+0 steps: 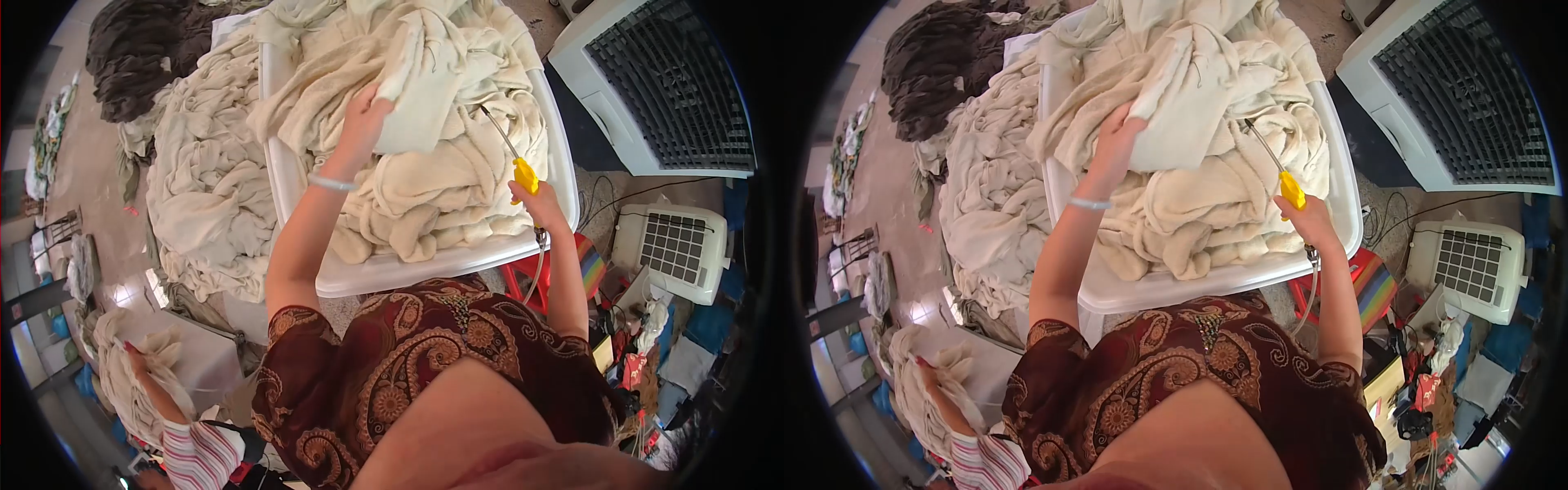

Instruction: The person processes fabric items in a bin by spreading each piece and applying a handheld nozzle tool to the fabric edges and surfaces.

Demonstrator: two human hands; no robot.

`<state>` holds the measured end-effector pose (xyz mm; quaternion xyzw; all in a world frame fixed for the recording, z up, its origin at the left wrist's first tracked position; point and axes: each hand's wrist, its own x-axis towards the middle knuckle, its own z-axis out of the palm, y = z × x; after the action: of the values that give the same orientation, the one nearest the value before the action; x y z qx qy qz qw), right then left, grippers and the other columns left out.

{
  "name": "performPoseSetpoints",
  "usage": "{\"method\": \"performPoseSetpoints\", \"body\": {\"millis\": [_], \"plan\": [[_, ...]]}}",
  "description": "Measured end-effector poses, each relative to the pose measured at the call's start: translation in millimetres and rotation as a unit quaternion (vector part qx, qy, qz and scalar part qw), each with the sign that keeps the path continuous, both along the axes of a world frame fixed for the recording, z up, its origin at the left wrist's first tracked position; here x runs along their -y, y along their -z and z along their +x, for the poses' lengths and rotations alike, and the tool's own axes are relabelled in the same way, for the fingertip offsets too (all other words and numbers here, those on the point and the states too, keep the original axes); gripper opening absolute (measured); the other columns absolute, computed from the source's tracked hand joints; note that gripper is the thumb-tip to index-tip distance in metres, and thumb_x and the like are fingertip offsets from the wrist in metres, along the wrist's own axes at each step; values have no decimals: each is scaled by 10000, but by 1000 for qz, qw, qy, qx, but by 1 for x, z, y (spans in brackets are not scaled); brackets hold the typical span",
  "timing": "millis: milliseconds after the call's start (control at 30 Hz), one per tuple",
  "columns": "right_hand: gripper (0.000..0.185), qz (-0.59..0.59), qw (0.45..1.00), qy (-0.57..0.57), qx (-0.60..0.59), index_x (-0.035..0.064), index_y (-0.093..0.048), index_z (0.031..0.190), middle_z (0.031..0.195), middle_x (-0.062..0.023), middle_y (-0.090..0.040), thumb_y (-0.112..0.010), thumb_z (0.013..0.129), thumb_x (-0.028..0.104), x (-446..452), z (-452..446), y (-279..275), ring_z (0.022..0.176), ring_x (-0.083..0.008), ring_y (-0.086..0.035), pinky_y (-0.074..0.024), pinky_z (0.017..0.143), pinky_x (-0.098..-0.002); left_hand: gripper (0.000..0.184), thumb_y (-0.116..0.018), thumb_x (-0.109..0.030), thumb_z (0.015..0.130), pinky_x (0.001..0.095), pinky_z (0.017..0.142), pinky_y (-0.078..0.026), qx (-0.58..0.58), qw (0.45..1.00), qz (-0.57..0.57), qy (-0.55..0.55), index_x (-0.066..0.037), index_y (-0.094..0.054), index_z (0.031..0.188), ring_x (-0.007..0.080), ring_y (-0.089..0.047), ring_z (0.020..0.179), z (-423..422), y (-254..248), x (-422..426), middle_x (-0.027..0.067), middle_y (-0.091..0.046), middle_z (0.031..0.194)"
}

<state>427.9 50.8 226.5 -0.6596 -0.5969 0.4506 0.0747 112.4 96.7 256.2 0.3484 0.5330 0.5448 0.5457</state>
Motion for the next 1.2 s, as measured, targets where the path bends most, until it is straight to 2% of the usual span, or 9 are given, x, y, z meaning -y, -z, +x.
{"method": "performPoseSetpoints", "body": {"millis": [133,300,367,467,533,633,767,900,1200], "plan": [[446,-1,1000,-5,-9,-2,-607,680,642,-105,-606,-565,737,438,-8,35,0,621,-215,-583,-433,594,-312,304,-478,-66,707,227,627,-398,-248,963,45,98,32,-541,988,99,-493,709,22,-59,75,41,-566,790],[411,39,996,-3,-76,24,-601,651,614,-78,-593,-569,739,424,-22,84,19,599,-182,-567,-424,589,-292,237,-488,-85,720,244,585,-405,-380,917,4,118,32,-571,908,134,-519,642,35,-116,192,83,-554,698],[407,39,995,-7,-86,28,-599,645,616,-73,-593,-568,740,422,-27,97,21,598,-173,-564,-423,590,-292,208,-497,-78,708,234,593,-400,-404,913,-40,29,37,-583,858,120,-529,652,29,-136,254,78,-577,712],[419,11,997,-58,-58,30,-599,654,620,-62,-592,-558,747,436,-36,106,29,610,-159,-564,-424,606,-284,204,-487,-51,723,238,671,-408,-238,921,22,-306,36,-568,889,120,-529,725,33,-140,328,61,-584,806],[424,7,994,-85,-71,28,-600,664,621,-63,-592,-560,741,442,-39,99,29,613,-161,-565,-424,608,-282,221,-483,-59,753,227,687,-405,-206,893,-2,-400,37,-549,941,107,-515,755,30,-131,345,70,-575,860],[433,-8,990,-113,-78,25,-604,685,627,-68,-594,-568,728,454,-44,89,33,618,-168,-570,-427,608,-286,248,-524,-94,782,222,708,-418,-268,884,-124,-363,9,-540,1008,119,-535,804,1,-73,357,60,-576,923],[452,-1,989,-127,-71,12,-605,706,638,-85,-599,-571,719,462,-36,86,46,619,-190,-578,-436,610,-309,298,-531,-201,809,231,678,-402,-358,903,-199,-129,4,-538,1024,103,-518,761,-8,-13,277,53,-574,861],[470,17,993,-111,-40,2,-603,719,640,-121,-598,-554,727,469,-18,100,47,631,-240,-588,-440,605,-324,374,-507,-342,818,242,683,-404,-219,961,-147,-86,-10,-549,985,119,-512,787,-25,43,141,40,-564,869],[458,-10,1000,7,0,16,-612,776,681,-114,-613,-538,737,466,23,121,33,684,-249,-596,-440,639,-328,383,-536,-373,754,294,604,-406,-229,950,-209,-40,-23,-584,901,150,-508,669,-12,112,-89,63,-568,771]]}}
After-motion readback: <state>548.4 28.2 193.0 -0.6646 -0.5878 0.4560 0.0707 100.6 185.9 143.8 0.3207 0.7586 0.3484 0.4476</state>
